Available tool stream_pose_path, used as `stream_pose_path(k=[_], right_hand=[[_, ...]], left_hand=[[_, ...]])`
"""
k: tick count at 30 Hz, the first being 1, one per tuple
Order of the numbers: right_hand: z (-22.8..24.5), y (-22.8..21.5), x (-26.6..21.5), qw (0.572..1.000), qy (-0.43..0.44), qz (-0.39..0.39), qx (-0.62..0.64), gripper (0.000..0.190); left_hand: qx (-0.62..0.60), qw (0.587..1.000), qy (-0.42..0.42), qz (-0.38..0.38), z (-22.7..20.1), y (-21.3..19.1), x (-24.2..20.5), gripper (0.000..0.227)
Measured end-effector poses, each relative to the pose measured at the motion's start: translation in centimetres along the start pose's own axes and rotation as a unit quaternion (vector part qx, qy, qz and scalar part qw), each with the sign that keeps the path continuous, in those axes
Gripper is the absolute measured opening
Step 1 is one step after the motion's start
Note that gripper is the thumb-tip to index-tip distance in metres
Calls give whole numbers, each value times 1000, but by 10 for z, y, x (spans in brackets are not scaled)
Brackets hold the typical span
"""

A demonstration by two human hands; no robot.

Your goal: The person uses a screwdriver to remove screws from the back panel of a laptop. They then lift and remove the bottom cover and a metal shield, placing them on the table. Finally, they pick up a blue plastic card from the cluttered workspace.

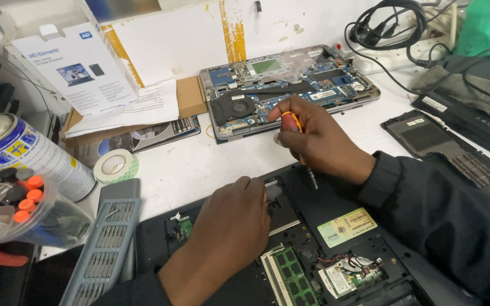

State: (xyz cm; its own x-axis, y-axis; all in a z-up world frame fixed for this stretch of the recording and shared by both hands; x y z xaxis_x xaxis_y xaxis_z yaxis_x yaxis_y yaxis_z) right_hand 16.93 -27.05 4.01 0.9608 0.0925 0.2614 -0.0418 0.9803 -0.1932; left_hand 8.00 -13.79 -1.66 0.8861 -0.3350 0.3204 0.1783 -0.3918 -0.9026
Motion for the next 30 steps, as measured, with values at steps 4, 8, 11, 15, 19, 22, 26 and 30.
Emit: stream_pose_path(k=[4, 8, 11, 15, 19, 22, 26, 30], right_hand=[[0, 0, 0, 1000, 3, 1, -17, 23], [-2, 0, 1, 1000, 5, -1, -4, 24], [-1, 0, 0, 1000, 0, 3, -10, 24], [0, 2, -1, 1000, -3, 19, -16, 23], [0, 12, -8, 992, 24, 98, 73, 17], [9, 17, -17, 986, 43, 157, 33, 14], [28, 15, -25, 983, 51, 164, -71, 10], [19, 14, -27, 964, 149, 199, -96, 17]], left_hand=[[-26, 998, -30, 50, 1, 0, -1, 15], [-131, 990, -45, -25, 3, -21, 2, 8], [-155, 984, -42, -75, 6, -33, 2, 5], [-179, 979, -35, -92, 6, -35, 2, 5], [-190, 975, -47, -107, 6, -45, 4, 4], [-221, 966, -57, -118, 7, -49, 4, 10], [-293, 944, -66, -140, 7, -55, 3, 10], [-323, 929, -72, -168, 10, -60, 3, 12]])
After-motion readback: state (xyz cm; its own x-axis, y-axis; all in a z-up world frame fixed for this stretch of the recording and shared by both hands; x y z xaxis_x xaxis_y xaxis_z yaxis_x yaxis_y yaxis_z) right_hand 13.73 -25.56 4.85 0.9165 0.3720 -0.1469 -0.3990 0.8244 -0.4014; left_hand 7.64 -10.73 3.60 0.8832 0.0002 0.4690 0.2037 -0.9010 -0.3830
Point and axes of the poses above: each hand's wrist, its own x-axis towards the middle knuckle, its own y-axis out of the palm, z = x × y, the point moved 8 cm from there along x, towards the middle knuckle, and after that the axes turned 14 degrees about -z, right-handed, at the moved point
